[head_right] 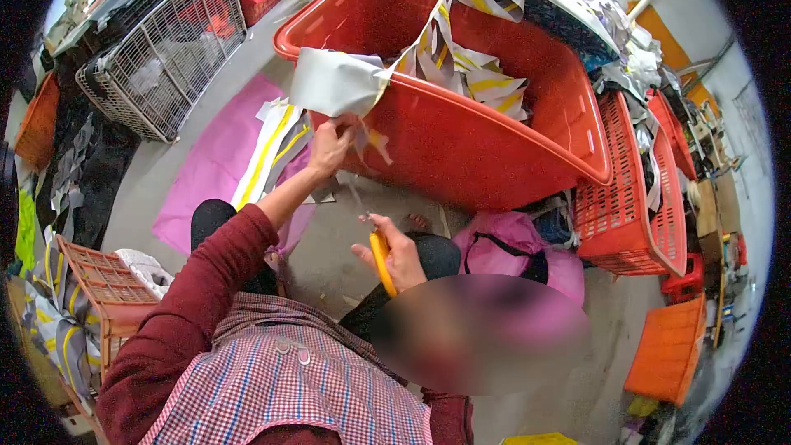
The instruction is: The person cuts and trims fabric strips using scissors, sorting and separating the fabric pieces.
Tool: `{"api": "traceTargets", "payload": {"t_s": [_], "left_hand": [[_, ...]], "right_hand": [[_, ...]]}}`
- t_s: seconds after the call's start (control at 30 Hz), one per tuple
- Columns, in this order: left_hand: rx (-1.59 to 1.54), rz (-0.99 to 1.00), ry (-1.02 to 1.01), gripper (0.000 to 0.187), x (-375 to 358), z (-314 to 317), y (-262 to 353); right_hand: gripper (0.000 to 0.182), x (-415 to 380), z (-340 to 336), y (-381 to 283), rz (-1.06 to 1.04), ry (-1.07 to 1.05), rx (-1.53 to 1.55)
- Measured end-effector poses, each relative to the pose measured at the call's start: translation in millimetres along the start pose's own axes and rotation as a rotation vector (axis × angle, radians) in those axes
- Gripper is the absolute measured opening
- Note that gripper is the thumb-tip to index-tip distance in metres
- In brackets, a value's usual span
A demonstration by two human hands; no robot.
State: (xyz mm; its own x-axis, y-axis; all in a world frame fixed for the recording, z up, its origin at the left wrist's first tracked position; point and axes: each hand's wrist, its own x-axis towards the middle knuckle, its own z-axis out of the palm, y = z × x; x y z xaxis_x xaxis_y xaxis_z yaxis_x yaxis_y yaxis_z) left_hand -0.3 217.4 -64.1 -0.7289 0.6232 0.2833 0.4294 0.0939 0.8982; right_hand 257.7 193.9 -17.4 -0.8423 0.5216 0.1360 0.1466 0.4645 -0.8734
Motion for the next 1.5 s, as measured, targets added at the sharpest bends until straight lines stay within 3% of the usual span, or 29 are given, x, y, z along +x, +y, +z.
{"api": "traceTargets", "payload": {"t_s": [0.03,0.1,0.17,0.3,0.43,0.5,0.57,0.77,1.3,1.4,1.47,1.5], "left_hand": [[-0.076,0.046,0.07,0.026,-3.0,0.3,-5.9],[-0.054,0.097,0.161,0.027,3.0,10.8,-9.5],[0.217,0.005,0.064,0.035,5.8,17.2,2.4],[0.117,-0.168,0.019,0.036,8.6,16.6,1.3],[0.005,0.027,-0.122,0.033,-13.4,-30.5,11.2],[-0.105,-0.019,-0.263,0.031,-15.5,-55.3,28.5],[-0.041,0.041,-0.358,0.03,-10.1,-77.2,45.7],[-0.121,0.019,-0.504,0.026,2.0,-104.4,70.1],[-0.272,-0.188,-0.587,0.024,2.7,-116.3,79.3],[-0.302,-0.192,-0.599,0.025,2.9,-114.5,70.2],[-0.326,-0.23,-0.613,0.026,2.7,-114.2,68.9],[-0.326,-0.232,-0.61,0.026,-0.3,-117.0,67.2]], "right_hand": [[0.048,4.9,-1.1,0.7,0.087,-0.007,0.094],[0.048,14.4,-6.3,-3.1,0.055,-0.011,0.026],[0.047,25.0,-1.8,-10.5,0.004,0.005,-0.01],[0.041,33.6,1.0,-7.7,-0.075,0.096,-0.051],[0.038,42.1,-15.1,14.0,-0.018,0.106,-0.004],[0.037,49.9,-24.4,10.3,0.009,0.065,0.0],[0.046,60.7,-31.5,10.5,0.055,-0.023,-0.075],[0.047,87.4,-29.5,-7.6,0.001,-0.065,-0.098],[0.04,112.9,-20.9,-16.0,-0.04,-0.123,0.071],[0.038,108.7,-23.0,-28.5,0.061,-0.145,0.1],[0.037,108.5,-25.4,-32.4,0.294,-0.213,0.267],[0.037,107.8,-24.0,-32.2,0.294,-0.217,0.268]]}}
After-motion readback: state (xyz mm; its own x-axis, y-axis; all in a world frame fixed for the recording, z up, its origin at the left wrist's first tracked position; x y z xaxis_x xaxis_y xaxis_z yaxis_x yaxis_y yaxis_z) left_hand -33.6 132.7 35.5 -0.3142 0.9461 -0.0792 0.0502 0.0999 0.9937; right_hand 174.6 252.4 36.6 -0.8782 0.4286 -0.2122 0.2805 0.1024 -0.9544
